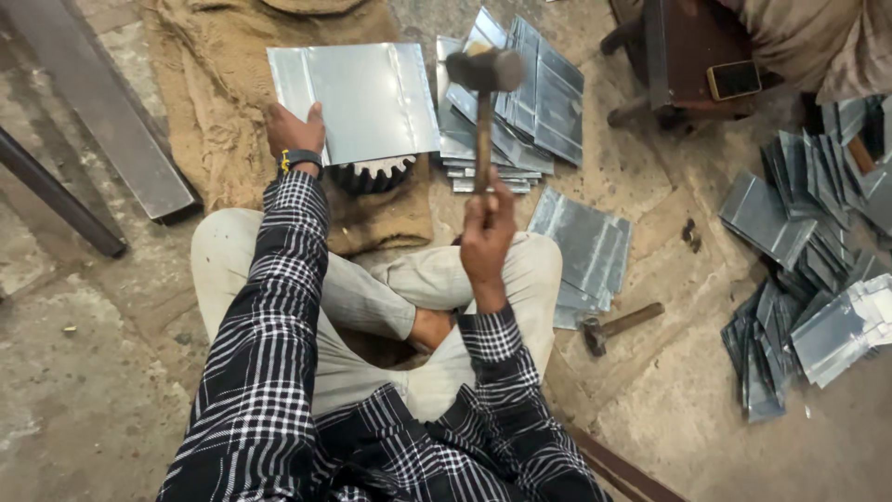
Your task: The person sits on the floor and uses a hammer to strike metal sheets against a jagged metal form to create folds. They handle several metal sheets one at a time.
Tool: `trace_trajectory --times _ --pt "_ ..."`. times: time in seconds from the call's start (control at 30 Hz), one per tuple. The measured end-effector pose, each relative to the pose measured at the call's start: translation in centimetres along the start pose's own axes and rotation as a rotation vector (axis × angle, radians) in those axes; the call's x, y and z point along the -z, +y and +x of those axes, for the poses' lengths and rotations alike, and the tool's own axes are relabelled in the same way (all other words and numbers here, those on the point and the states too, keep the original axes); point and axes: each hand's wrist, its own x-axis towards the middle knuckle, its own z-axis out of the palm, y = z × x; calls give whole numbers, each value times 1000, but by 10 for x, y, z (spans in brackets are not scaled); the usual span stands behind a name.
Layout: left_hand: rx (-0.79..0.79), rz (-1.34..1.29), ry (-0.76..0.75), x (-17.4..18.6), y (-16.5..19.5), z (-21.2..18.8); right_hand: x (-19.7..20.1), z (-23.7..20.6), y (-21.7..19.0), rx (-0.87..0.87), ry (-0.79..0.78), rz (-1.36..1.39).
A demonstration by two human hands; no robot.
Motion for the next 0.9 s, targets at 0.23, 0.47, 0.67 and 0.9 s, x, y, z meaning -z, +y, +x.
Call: trace_trajectory --times 0.23,0.47,0.67,0.9 --pt "69 -5 -49 11 -3 -11 -13 -3 11 122 87 20" --pt "111 23 -82 7 -3 -10 -23 -21 50 -33 -131 -360" --pt "71 27 -94 10 -6 -12 -3 0 13 -29 5 -183" --pt "89 -21 -100 19 -10 -24 -37 -3 49 122 -115 -325"
